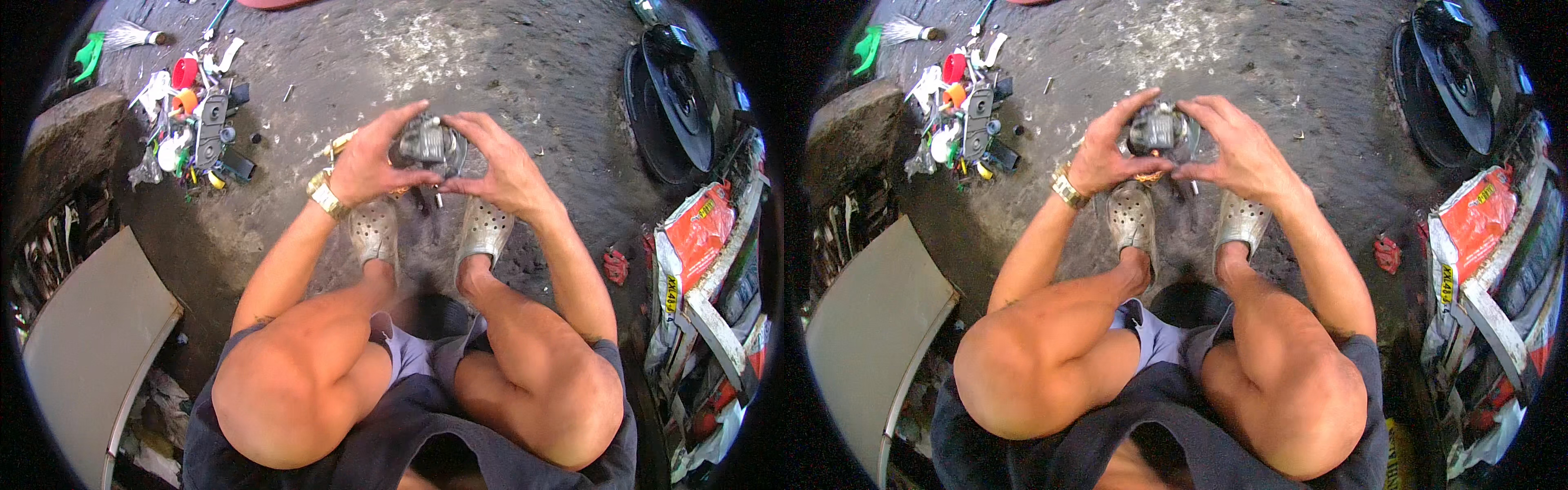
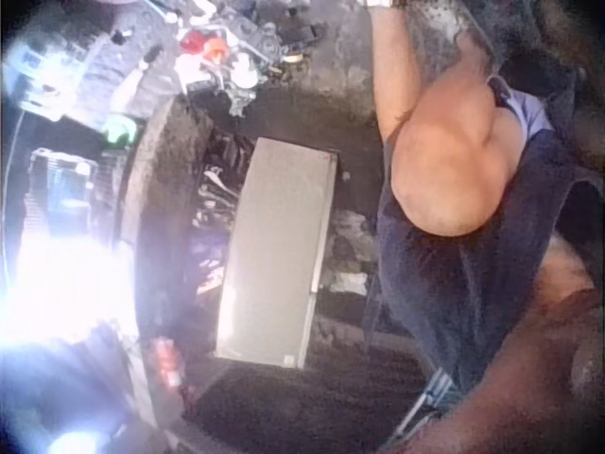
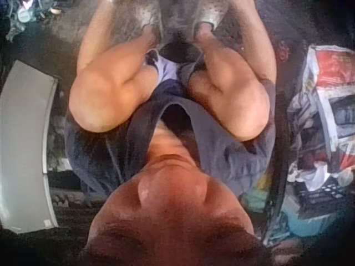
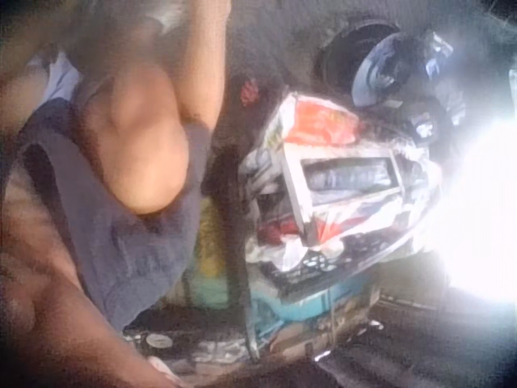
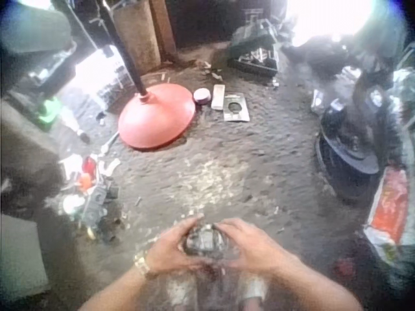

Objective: The person sits on the floor and uses a screwdriver to disassemble and reassemble a small mechanical component. They remove screws, separate parts, and then put the component back together.

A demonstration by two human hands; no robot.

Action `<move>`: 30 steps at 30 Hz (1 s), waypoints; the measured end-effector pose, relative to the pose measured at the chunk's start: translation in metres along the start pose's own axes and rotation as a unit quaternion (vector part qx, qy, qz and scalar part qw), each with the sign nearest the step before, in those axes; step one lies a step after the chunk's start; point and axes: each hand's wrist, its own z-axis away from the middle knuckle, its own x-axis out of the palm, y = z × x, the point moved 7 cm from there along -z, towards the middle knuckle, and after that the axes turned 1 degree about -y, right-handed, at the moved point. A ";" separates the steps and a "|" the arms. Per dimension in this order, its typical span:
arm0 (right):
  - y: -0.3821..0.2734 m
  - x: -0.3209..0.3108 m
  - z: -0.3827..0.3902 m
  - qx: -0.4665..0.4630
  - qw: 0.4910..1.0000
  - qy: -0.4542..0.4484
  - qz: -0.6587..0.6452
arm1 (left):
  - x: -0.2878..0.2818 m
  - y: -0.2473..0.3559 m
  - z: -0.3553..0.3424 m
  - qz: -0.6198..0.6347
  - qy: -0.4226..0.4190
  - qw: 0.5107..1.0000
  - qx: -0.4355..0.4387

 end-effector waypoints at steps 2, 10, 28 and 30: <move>-0.013 -0.008 -0.020 -0.005 0.999 0.036 -0.019 | -0.023 -0.005 -0.004 -0.009 0.015 1.000 0.009; 0.009 -0.017 -0.051 0.148 0.932 0.139 -0.301 | -0.064 -0.064 0.057 0.081 0.256 0.943 -0.199; 0.156 0.016 0.164 0.417 0.756 0.296 -0.408 | -0.054 -0.048 0.182 -0.222 0.207 0.934 -0.190; 0.151 0.023 0.152 0.410 0.766 0.276 -0.411 | -0.073 -0.067 0.214 -0.141 0.293 0.911 -0.254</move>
